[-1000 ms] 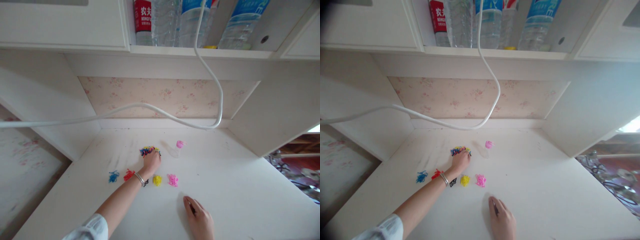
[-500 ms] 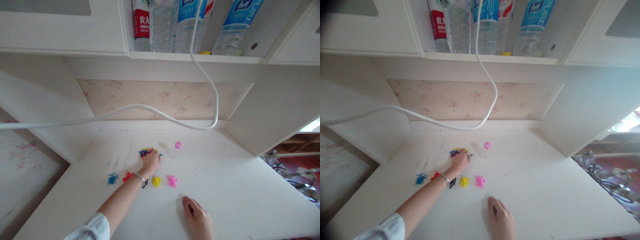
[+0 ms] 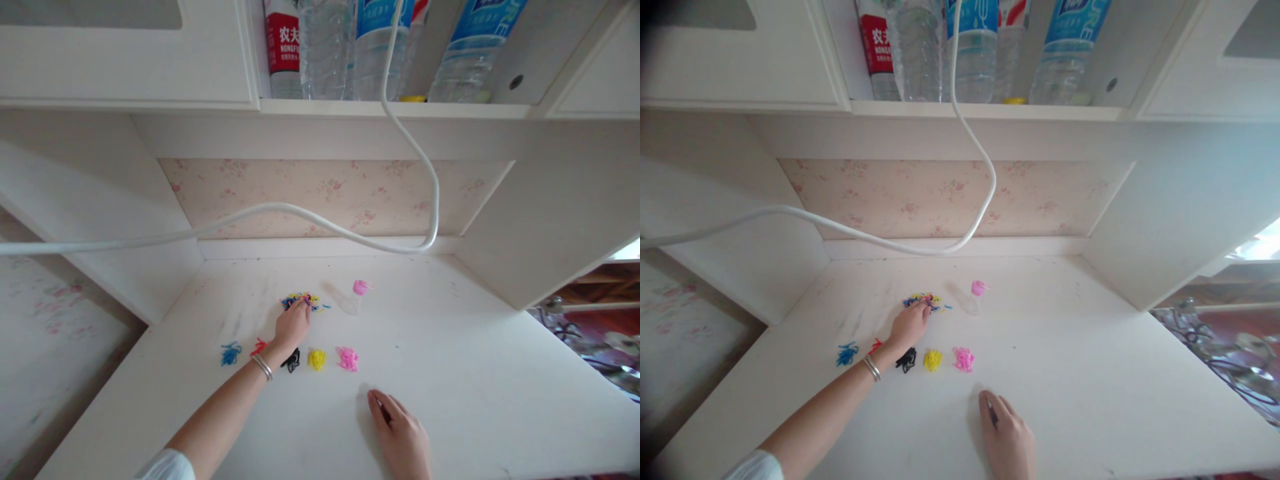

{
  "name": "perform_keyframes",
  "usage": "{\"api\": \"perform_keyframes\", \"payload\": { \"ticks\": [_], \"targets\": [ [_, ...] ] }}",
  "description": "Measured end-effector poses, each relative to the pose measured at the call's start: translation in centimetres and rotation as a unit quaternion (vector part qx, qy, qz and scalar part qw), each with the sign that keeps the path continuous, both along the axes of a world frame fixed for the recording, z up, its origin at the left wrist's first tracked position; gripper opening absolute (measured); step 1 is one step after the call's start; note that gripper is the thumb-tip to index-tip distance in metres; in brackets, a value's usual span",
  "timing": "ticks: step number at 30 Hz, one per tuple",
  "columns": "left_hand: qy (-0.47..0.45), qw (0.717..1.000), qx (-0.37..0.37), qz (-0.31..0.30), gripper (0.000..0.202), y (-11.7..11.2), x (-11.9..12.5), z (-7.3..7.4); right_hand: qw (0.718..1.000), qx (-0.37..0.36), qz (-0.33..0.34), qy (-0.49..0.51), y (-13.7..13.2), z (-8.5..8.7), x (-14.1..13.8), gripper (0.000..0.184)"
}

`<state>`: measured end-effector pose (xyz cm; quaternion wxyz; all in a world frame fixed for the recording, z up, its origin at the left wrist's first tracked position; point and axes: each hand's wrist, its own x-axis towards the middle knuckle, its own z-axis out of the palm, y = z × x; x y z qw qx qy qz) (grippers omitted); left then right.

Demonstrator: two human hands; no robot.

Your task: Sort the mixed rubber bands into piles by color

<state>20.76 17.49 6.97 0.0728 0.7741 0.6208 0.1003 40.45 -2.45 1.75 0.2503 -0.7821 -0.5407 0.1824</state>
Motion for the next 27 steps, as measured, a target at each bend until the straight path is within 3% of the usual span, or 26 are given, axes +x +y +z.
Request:
{"api": "perform_keyframes", "payload": {
  "ticks": [4,9,16,27],
  "targets": [
    [-0.004,1.0,0.003,0.009,0.035,-1.3,-1.4,0.7,1.0,0.002,0.0,-0.007,-0.2,0.3,-0.2,0.039],
    [-0.007,1.0,0.013,0.013,0.03,-5.1,-3.9,1.7,1.0,-0.007,0.003,-0.027,-0.3,0.1,-0.2,0.036],
    [0.001,0.999,0.042,0.03,0.033,-9.7,-5.8,0.8,0.999,-0.023,0.01,-0.032,-0.3,0.0,-0.2,0.037],
    [-0.008,0.999,0.012,0.034,0.028,-11.1,-6.1,-0.7,0.998,-0.032,0.01,-0.047,-0.4,0.1,-0.4,0.038]
  ]
}}
